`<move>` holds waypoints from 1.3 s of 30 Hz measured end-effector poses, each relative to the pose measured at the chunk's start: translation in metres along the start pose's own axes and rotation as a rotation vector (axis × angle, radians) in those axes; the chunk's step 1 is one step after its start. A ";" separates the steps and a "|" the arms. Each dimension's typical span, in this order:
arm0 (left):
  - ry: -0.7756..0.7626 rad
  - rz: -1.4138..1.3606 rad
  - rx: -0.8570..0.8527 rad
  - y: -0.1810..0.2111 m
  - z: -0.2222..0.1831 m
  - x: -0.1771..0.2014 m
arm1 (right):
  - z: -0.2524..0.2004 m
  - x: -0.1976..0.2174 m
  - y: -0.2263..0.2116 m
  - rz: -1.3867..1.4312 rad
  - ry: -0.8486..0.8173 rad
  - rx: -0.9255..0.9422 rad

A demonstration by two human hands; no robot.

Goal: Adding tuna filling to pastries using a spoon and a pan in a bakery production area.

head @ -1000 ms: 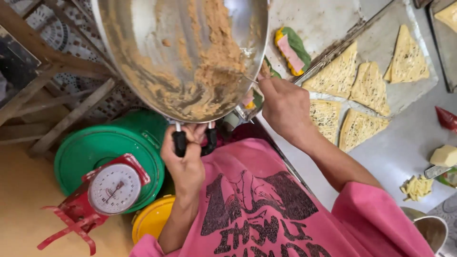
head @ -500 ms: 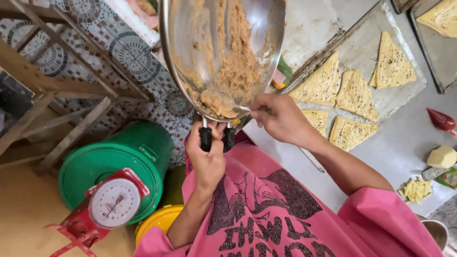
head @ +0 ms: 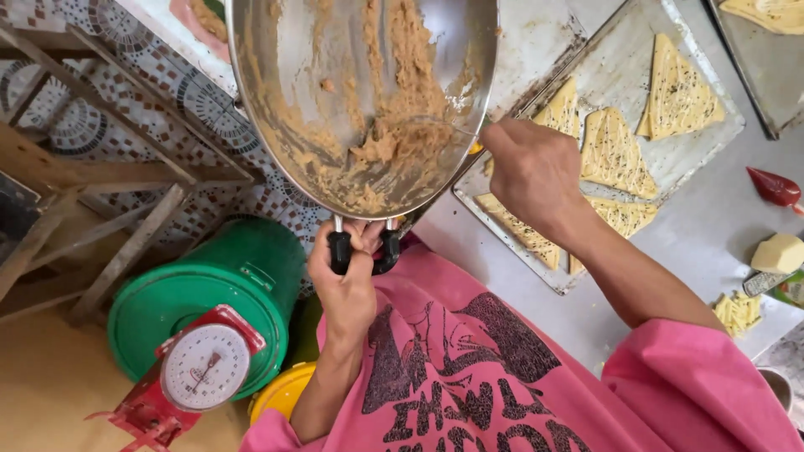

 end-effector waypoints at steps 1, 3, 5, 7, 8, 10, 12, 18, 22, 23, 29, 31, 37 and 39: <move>-0.002 -0.002 0.000 0.003 0.000 -0.002 | -0.004 0.000 -0.001 -0.003 -0.001 0.000; 0.010 0.005 -0.021 0.011 -0.001 -0.005 | -0.009 0.003 0.000 0.008 0.058 -0.038; 0.013 -0.013 -0.041 0.013 0.002 -0.006 | -0.026 -0.031 -0.018 0.017 0.038 -0.002; 0.018 -0.033 -0.074 0.013 0.003 -0.005 | -0.041 -0.044 -0.027 0.024 0.027 0.042; 0.024 -0.021 -0.081 0.010 0.004 -0.003 | -0.047 -0.043 -0.023 0.087 0.015 0.023; 0.048 -0.009 -0.055 0.011 -0.004 0.000 | -0.040 -0.018 -0.028 0.162 -0.032 0.006; 0.016 -0.093 -0.040 0.020 0.000 -0.004 | 0.003 0.024 -0.031 0.031 -0.031 -0.076; 0.028 -0.027 -0.077 0.024 -0.005 -0.001 | 0.010 -0.007 -0.061 -0.128 -0.092 -0.053; 0.048 -0.043 -0.100 0.021 -0.003 0.001 | 0.008 -0.013 -0.075 -0.003 -0.147 -0.058; 0.056 0.010 -0.103 0.021 -0.003 0.001 | 0.007 -0.015 -0.079 0.070 -0.203 -0.061; 0.069 0.029 -0.089 0.017 -0.006 0.007 | 0.019 -0.007 -0.089 0.575 -0.376 -0.275; 0.059 -0.023 -0.061 0.010 -0.007 0.009 | 0.018 -0.017 -0.085 0.858 -0.426 -0.410; 0.137 0.000 -0.047 -0.021 -0.009 0.032 | -0.010 -0.017 -0.051 1.405 -0.378 -0.604; 0.282 -0.003 -0.020 -0.014 -0.013 0.042 | -0.024 -0.002 -0.018 1.380 -0.221 -0.679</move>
Point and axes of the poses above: each hand's wrist, its own z-axis towards the middle knuckle, its own x-axis out of the back of the hand, y = z × x, the point moved 8 cm from there along z, towards the middle knuckle, and after that the axes turned 2 degrees about x, right-handed, at the moved point
